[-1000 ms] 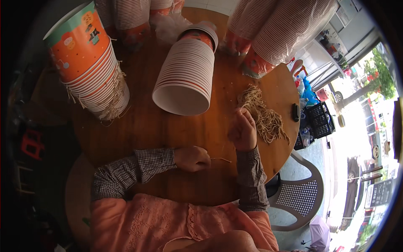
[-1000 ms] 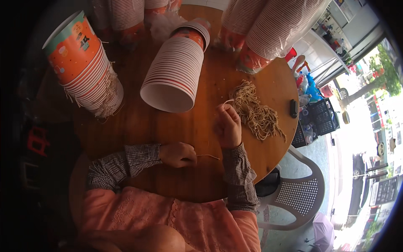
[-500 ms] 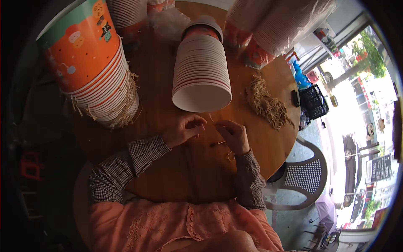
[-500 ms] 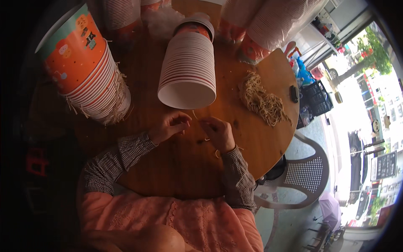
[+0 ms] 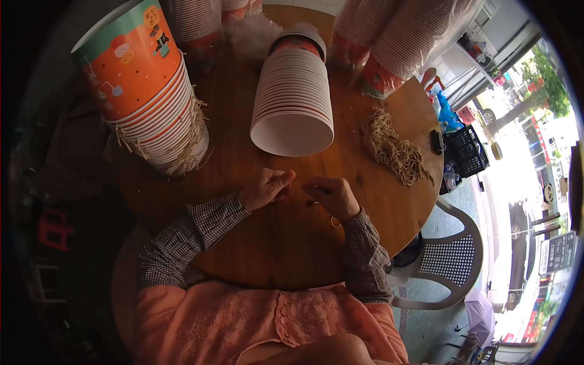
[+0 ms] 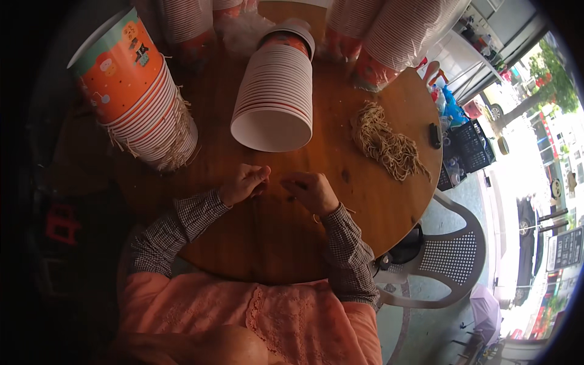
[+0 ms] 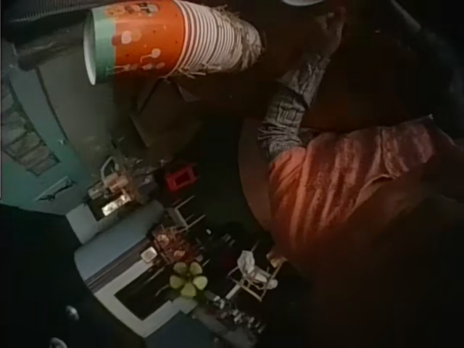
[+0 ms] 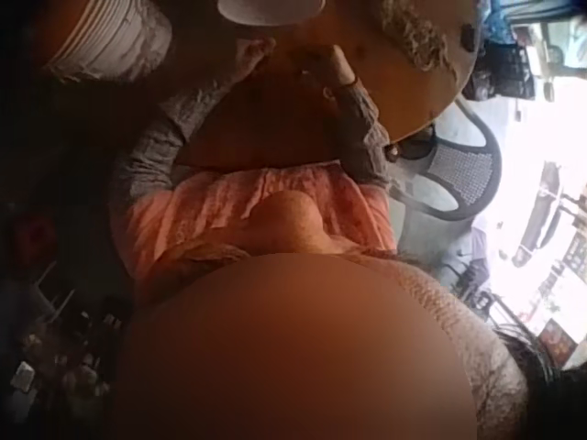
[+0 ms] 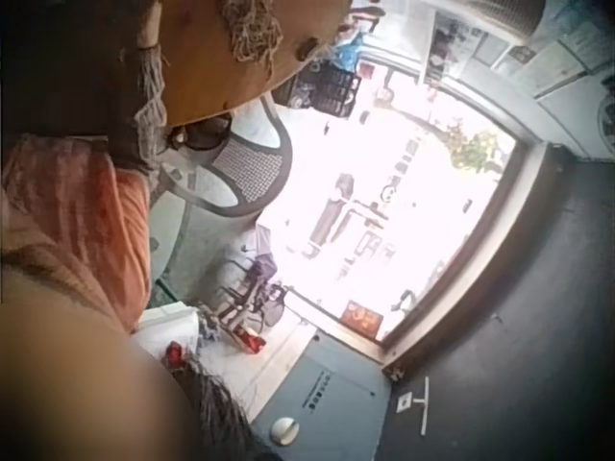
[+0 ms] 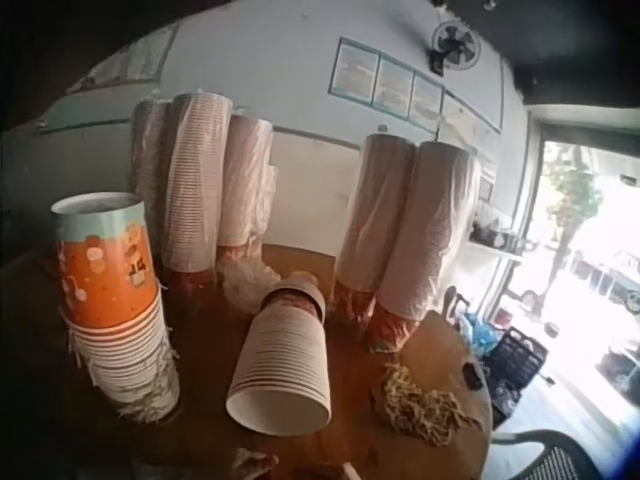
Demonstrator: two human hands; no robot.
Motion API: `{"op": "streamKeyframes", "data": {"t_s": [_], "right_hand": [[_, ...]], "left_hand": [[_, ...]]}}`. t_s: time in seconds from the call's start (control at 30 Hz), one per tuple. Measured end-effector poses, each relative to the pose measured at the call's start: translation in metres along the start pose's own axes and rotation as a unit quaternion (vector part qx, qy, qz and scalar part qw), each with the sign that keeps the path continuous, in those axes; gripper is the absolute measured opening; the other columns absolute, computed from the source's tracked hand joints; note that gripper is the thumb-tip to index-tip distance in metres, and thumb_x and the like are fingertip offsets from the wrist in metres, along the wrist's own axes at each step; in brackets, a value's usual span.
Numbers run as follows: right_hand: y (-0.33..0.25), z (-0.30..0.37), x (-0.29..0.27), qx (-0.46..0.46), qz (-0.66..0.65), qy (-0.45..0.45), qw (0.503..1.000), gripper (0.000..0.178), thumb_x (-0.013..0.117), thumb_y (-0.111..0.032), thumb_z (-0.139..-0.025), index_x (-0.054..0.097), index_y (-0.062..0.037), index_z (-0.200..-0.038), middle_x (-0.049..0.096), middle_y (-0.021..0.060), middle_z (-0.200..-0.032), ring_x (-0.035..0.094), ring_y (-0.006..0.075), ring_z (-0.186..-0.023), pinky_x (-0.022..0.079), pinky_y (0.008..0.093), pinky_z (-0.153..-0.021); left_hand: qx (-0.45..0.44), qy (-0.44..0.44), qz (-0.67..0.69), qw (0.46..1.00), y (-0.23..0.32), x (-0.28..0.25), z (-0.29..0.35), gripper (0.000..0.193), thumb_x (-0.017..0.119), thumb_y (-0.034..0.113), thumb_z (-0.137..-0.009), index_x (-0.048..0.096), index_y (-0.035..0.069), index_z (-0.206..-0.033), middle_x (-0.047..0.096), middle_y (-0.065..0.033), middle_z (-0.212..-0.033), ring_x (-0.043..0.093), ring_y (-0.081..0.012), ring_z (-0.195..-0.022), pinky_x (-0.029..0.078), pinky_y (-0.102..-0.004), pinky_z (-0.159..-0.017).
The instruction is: The recorder is threading rope handles through holes in paper buckets and tying knots to secure them.
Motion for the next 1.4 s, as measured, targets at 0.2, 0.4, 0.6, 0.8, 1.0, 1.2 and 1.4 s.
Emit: {"op": "streamKeyframes", "data": {"t_s": [0.2,0.4,0.6,0.8,1.0,1.2,1.4], "right_hand": [[0.010,0.006,-0.015,-0.061,0.009,-0.004,0.998,0.022,0.063,-0.011,-0.089,0.066,0.0023,-0.106,0.070,0.0122,-0.084,0.067,0.0144,-0.069,0.054,0.0264,-0.062],[-0.002,-0.003,-0.043,-0.014,-0.056,-0.015,0.998,0.029,0.059,-0.012,-0.092,0.059,0.0024,-0.117,0.068,0.0092,-0.094,0.064,0.0118,-0.062,0.054,0.0269,-0.056],[0.006,-0.018,-0.036,0.054,-0.276,-0.079,0.956,0.018,0.056,-0.010,-0.092,0.060,0.0031,-0.104,0.060,0.0040,-0.075,0.060,0.0122,-0.062,0.051,0.0260,-0.054],[0.048,-0.026,-0.043,-0.088,-0.111,-0.050,0.989,0.014,0.059,-0.007,-0.088,0.063,0.0033,-0.097,0.063,0.0056,-0.072,0.061,0.0125,-0.061,0.051,0.0269,-0.056],[0.049,-0.026,-0.048,0.008,-0.011,-0.034,0.999,0.014,0.061,-0.007,-0.088,0.064,0.0031,-0.096,0.065,0.0058,-0.076,0.062,0.0100,-0.064,0.052,0.0264,-0.056],[0.047,-0.027,-0.051,-0.016,0.030,-0.001,0.999,0.017,0.062,-0.009,-0.086,0.064,0.0025,-0.099,0.068,0.0115,-0.080,0.066,0.0157,-0.066,0.054,0.0302,-0.060],[0.041,-0.022,-0.042,-0.077,0.094,-0.001,0.993,0.015,0.062,-0.008,-0.085,0.065,0.0006,-0.098,0.068,0.0162,-0.085,0.069,0.0230,-0.077,0.054,0.0337,-0.067]], "left_hand": [[0.125,0.147,-0.210,0.959,0.020,0.024,0.009,0.034,0.059,0.029,-0.095,0.057,0.001,-0.077,0.058,-0.0075,-0.061,0.056,-0.0146,-0.054,0.043,-0.0300,-0.050],[0.224,0.199,-0.367,0.881,0.034,0.046,-0.011,0.022,0.059,0.021,-0.093,0.057,0.000,-0.086,0.062,-0.0166,-0.072,0.063,-0.0294,-0.063,0.048,-0.0361,-0.055],[0.192,0.217,-0.309,0.906,0.051,0.052,-0.030,0.013,0.063,0.010,-0.089,0.056,0.000,-0.086,0.061,-0.0151,-0.074,0.062,-0.0291,-0.066,0.047,-0.0349,-0.059],[0.204,0.188,-0.391,0.878,0.034,0.057,-0.037,0.009,0.062,0.005,-0.086,0.054,0.001,-0.086,0.064,-0.0144,-0.081,0.065,-0.0282,-0.075,0.050,-0.0348,-0.063],[0.154,0.163,-0.359,0.906,-0.001,0.055,-0.043,0.016,0.058,0.000,-0.085,0.052,0.003,-0.100,0.062,-0.0152,-0.087,0.063,-0.0352,-0.084,0.050,-0.0393,-0.070],[0.179,0.108,-0.416,0.885,-0.005,0.052,-0.050,0.018,0.056,-0.004,-0.083,0.053,0.001,-0.100,0.061,-0.0154,-0.093,0.061,-0.0350,-0.089,0.051,-0.0390,-0.075],[0.206,0.102,-0.435,0.870,-0.008,0.048,-0.048,0.023,0.059,-0.003,-0.080,0.054,0.001,-0.101,0.060,-0.0133,-0.095,0.060,-0.0333,-0.093,0.051,-0.0389,-0.078]]}}
Point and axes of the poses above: each hand's wrist, its own z-axis away from the middle knuckle, its own x-axis out of the palm, y = z × x, the point moved 3 cm from there along -z, towards the middle knuckle
